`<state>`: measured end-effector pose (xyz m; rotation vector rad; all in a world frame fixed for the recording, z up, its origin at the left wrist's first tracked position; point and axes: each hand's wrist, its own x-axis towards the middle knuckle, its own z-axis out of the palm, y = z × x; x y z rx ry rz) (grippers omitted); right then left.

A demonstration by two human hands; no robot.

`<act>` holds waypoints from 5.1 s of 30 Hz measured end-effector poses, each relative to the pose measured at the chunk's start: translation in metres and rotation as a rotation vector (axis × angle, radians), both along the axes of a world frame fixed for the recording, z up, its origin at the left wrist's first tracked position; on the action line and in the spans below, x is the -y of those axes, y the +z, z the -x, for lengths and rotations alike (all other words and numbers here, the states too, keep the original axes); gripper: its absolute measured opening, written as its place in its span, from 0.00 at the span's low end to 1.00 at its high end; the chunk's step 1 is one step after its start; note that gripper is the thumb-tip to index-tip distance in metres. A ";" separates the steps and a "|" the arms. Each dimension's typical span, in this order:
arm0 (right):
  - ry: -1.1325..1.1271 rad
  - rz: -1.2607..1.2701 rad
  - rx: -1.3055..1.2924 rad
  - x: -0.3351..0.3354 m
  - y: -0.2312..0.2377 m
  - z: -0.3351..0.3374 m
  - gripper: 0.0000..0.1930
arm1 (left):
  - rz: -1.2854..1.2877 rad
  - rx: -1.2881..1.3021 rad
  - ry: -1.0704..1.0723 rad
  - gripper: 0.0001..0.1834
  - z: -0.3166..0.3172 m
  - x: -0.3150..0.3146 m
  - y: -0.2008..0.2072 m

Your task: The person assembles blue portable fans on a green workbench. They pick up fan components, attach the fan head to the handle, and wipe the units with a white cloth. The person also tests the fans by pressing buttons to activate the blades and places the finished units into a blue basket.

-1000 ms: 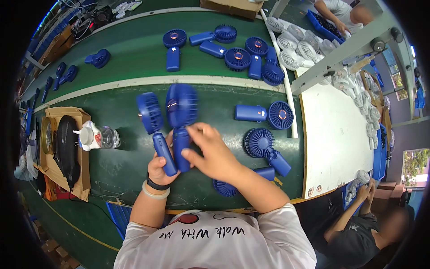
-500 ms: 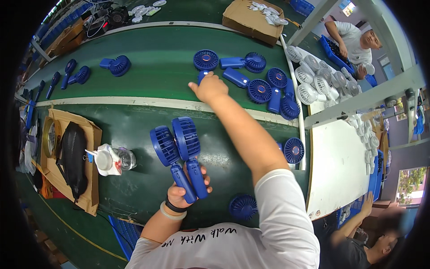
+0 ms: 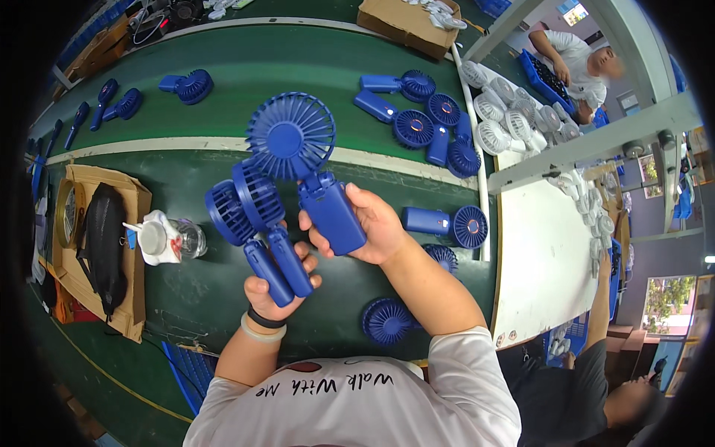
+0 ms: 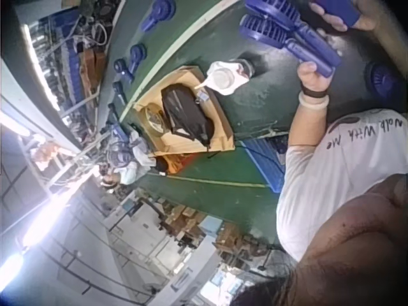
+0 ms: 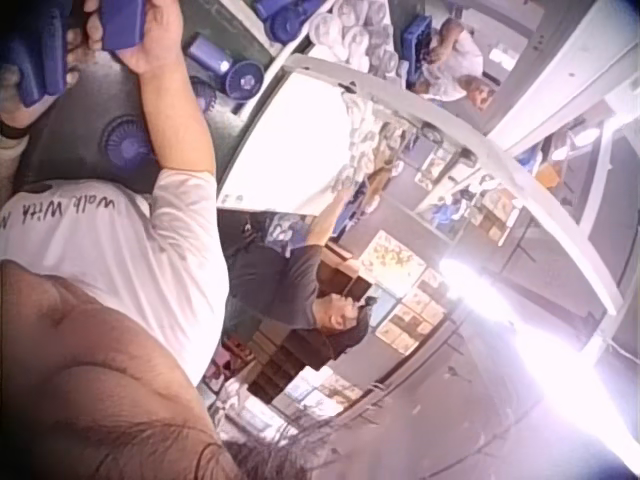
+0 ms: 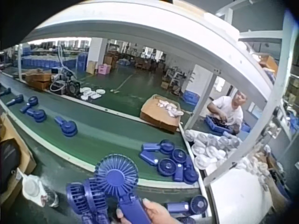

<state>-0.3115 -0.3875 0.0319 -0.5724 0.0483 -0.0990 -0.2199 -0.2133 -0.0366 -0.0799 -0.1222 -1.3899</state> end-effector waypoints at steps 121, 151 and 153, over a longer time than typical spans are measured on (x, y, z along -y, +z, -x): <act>-0.827 0.012 0.270 -0.004 0.016 0.258 0.40 | -0.476 2.135 0.870 0.13 0.011 0.018 0.054; -0.839 1.458 -1.762 0.060 0.020 0.410 0.37 | 0.046 3.362 0.289 0.13 -0.053 0.389 0.008; -0.811 1.504 -1.760 0.078 0.019 0.408 0.37 | -0.153 3.372 0.096 0.13 -0.070 0.376 0.007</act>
